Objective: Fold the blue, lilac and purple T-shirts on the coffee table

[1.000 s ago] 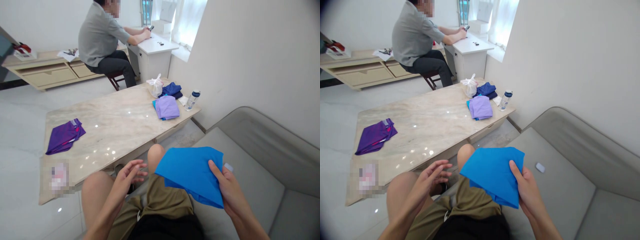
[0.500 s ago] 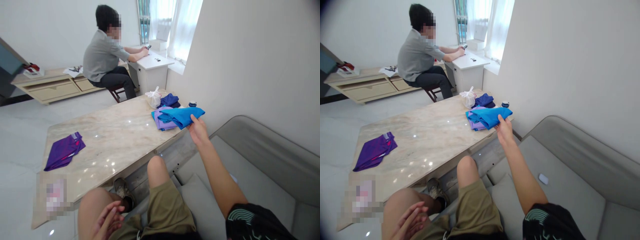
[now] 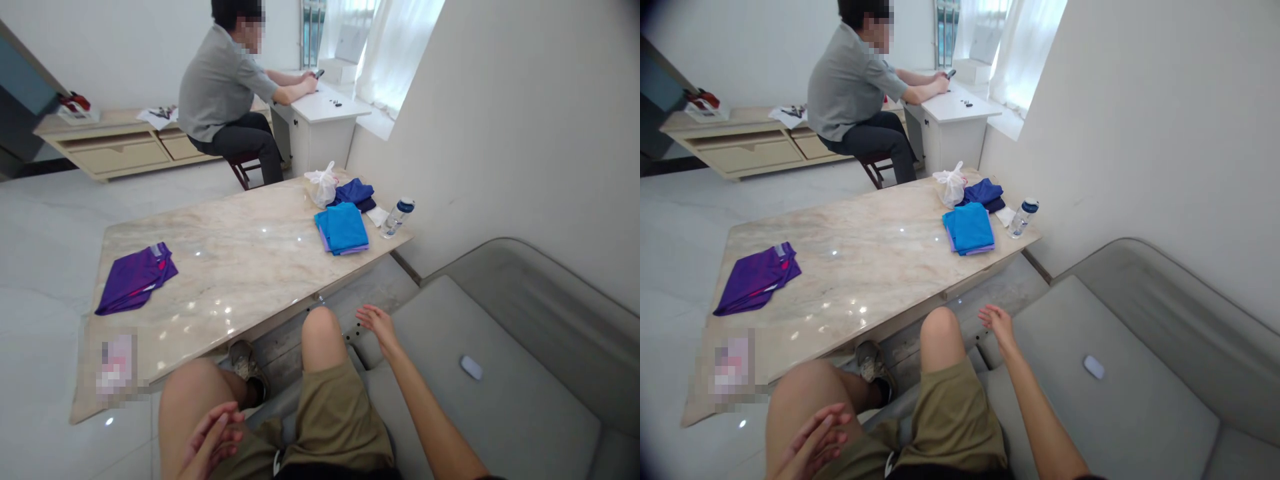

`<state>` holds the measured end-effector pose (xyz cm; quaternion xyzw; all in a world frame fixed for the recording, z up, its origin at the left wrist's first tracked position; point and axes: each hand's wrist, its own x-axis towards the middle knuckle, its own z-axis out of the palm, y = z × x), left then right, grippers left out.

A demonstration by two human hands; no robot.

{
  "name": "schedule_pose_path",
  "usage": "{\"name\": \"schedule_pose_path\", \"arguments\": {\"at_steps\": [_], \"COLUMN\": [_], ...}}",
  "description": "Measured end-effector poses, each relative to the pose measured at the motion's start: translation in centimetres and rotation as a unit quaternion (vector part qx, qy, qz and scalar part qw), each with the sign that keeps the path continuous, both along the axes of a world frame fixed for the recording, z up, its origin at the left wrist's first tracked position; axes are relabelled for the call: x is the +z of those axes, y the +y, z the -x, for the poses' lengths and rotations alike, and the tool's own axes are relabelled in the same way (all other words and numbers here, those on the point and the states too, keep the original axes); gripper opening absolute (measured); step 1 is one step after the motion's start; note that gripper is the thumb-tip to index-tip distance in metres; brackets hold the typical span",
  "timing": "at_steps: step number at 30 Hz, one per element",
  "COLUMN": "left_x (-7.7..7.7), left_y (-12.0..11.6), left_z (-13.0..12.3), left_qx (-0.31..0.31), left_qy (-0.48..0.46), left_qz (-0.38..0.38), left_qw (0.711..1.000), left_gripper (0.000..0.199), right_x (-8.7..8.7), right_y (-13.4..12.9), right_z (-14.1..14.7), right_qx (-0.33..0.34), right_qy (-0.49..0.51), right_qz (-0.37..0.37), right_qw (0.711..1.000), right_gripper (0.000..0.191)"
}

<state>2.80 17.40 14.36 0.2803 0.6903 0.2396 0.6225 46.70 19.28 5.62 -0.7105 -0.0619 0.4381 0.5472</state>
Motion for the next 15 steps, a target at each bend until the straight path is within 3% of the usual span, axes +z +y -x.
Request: {"name": "schedule_pose_path", "arguments": {"at_steps": [3,6,8,13,15], "left_x": [-0.2,0.8,1.5,1.5,1.1], "left_y": [2.1,3.7,4.7,6.8,7.6], "left_z": [0.2,-0.3,-0.5,2.0,4.1], "left_qx": [-0.003,0.005,0.010,0.043,0.054], "left_qy": [-0.015,-0.039,-0.059,-0.054,-0.018], "left_qz": [-0.007,-0.059,-0.093,-0.180,-0.202], "left_qw": [1.000,0.997,0.994,0.981,0.978], "left_gripper": [0.078,0.075,0.072,0.057,0.049], "right_x": [0.1,0.5,0.4,-1.3,-2.0], "right_y": [-2.1,-2.5,-1.9,1.4,2.4], "right_z": [2.3,5.3,7.3,11.3,11.9], "right_qx": [0.059,0.179,0.264,0.399,0.411], "right_qy": [-0.069,-0.202,-0.310,-0.524,-0.557], "right_qz": [-0.004,-0.021,-0.039,-0.144,-0.148], "right_qw": [0.996,0.963,0.913,0.739,0.707], "right_gripper": [0.064,0.075,0.073,0.058,0.049]}}
